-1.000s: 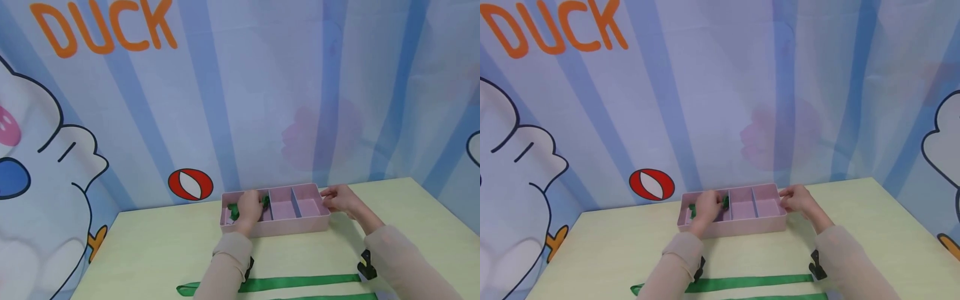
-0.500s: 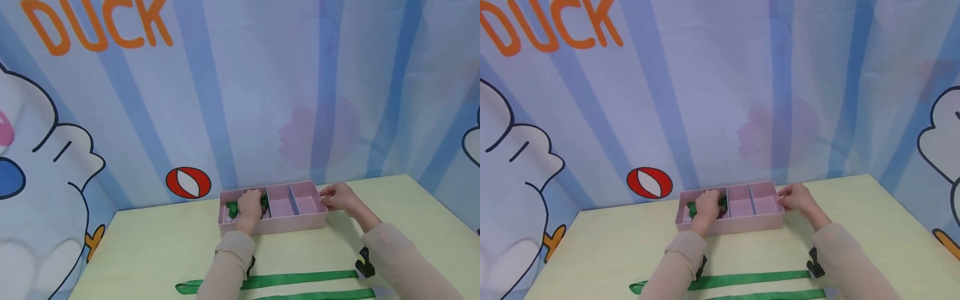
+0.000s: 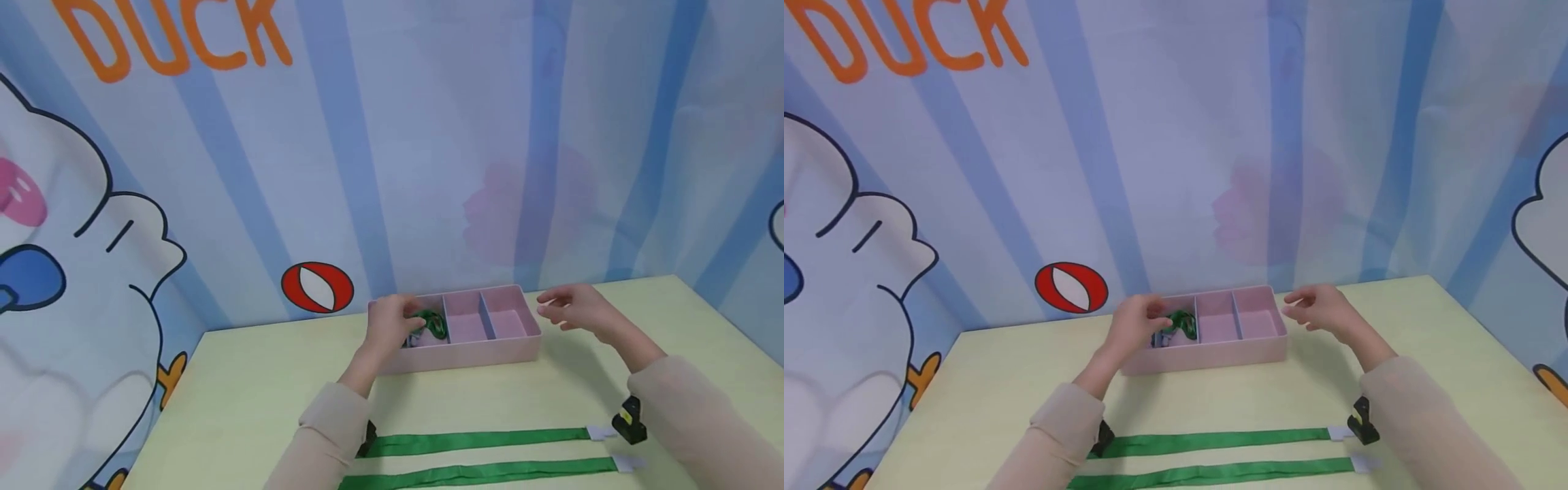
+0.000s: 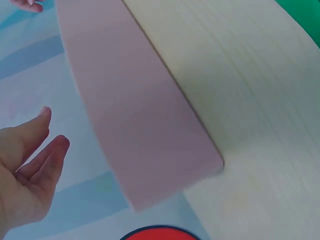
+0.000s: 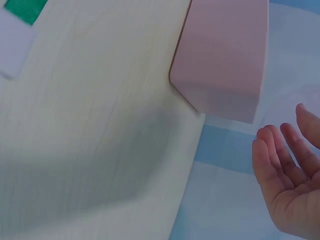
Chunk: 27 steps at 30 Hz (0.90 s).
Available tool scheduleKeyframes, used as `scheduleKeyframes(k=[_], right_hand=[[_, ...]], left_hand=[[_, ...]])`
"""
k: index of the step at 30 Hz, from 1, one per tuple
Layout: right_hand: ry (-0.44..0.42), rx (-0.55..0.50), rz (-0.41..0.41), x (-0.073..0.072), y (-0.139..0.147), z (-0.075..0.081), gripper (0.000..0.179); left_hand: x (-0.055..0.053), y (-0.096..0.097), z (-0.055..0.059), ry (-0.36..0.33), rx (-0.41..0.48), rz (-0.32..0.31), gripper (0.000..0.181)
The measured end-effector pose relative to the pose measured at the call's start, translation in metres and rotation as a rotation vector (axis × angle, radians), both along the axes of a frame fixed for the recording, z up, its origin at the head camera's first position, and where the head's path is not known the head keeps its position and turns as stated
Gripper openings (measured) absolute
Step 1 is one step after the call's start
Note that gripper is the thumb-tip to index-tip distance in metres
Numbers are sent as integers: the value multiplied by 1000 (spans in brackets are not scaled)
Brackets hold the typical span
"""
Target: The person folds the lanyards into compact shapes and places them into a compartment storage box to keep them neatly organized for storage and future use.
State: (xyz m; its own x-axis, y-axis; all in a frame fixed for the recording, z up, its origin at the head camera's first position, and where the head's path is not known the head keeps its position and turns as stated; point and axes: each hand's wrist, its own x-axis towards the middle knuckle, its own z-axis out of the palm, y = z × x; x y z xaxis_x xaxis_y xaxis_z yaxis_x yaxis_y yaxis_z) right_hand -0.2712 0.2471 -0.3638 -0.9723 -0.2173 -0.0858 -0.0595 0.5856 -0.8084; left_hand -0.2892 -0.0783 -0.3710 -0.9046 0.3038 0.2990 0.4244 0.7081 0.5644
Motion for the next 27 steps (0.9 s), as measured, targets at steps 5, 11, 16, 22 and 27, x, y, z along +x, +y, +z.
scheduleKeyframes(k=[5,11,16,22,27], right_hand=[[69,5,52,14,6,8,44],[112,25,138,30,3,7,28],[124,28,325,44,-2,-10,22],[103,75,487,59,-9,-42,15],[55,94,511,67,-14,-62,14]], left_hand=[[24,-20,14,4,43,-48,19],[54,-41,11,-86,24,-165,19],[68,-59,-11,-319,-101,-329,23],[79,-78,-37,-500,-227,-384,28],[81,-79,-52,-504,-211,-386,28]])
